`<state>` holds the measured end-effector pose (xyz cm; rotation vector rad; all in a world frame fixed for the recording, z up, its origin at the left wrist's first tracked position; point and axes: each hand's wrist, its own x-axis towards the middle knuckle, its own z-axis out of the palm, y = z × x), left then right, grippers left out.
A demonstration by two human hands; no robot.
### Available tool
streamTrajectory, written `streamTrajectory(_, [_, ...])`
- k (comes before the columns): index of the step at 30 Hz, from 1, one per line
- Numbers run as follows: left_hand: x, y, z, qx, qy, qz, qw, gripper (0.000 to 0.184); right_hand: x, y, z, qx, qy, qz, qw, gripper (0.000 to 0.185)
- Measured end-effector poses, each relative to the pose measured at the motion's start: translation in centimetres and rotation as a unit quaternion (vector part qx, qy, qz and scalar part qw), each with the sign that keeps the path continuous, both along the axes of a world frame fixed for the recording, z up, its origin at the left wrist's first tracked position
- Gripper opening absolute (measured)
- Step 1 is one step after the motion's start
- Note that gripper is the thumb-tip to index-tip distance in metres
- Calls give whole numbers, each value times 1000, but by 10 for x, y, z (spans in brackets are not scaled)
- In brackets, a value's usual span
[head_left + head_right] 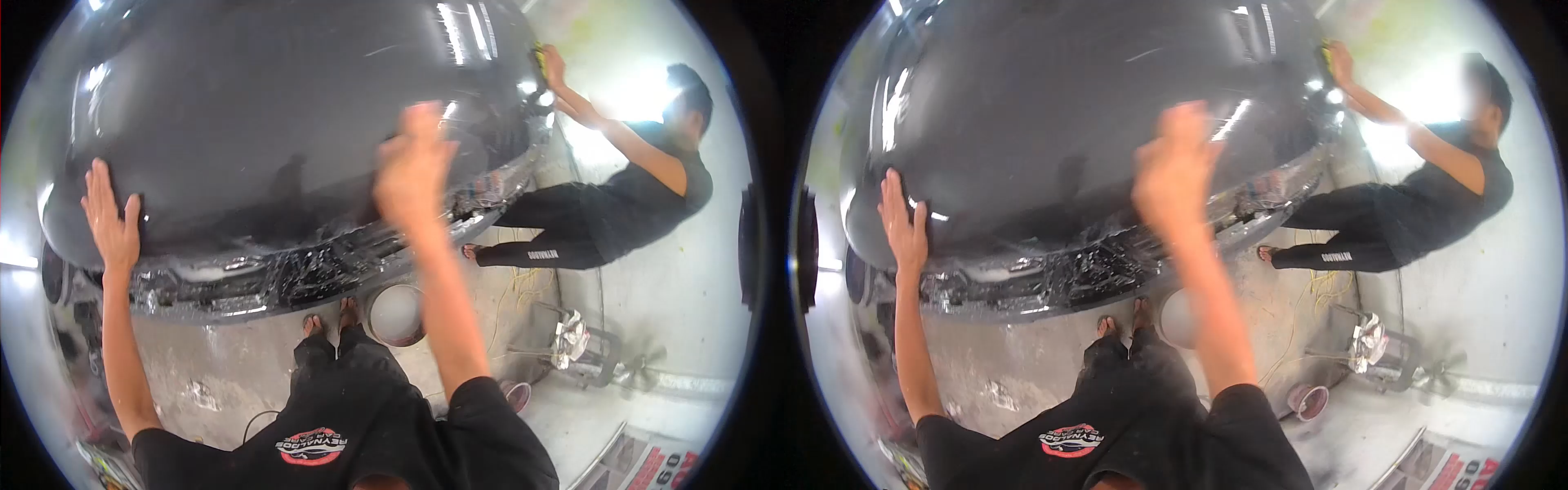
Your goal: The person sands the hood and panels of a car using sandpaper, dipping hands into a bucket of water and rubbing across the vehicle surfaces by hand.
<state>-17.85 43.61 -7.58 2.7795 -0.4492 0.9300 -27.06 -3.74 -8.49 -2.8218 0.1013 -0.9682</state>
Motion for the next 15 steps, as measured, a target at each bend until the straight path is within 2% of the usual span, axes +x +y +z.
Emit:
streamTrajectory(1, [0, 0, 0, 1, 0, -10, 1000, 73, -11, 45, 3, 14, 29, 57, 998, 67])
streamTrajectory(3, [2, 3, -2, -3, -1, -22, 1000, 73, -27, 59, -16, 76, 33, 194, 977, 69])
streamTrajectory(6, [1, 0, 0, -6, 10, -25, 1000, 75, -7, -7, 3, 34, 43, 123, 991, 70])
streamTrajectory(9, [-5, -5, 4, 1, 47, 0, 999, 81, 41, -91, 14, 119, 10, -56, 991, 64])
streamTrajectory(12, [-5, -27, 18, 21, 90, -1, 996, 93, 52, -86, 8, 111, -19, -79, 990, 62])
streamTrajectory(15, [10, -50, 34, 47, 110, -8, 993, 97, 31, -80, 13, 94, 27, -3, 995, 66])
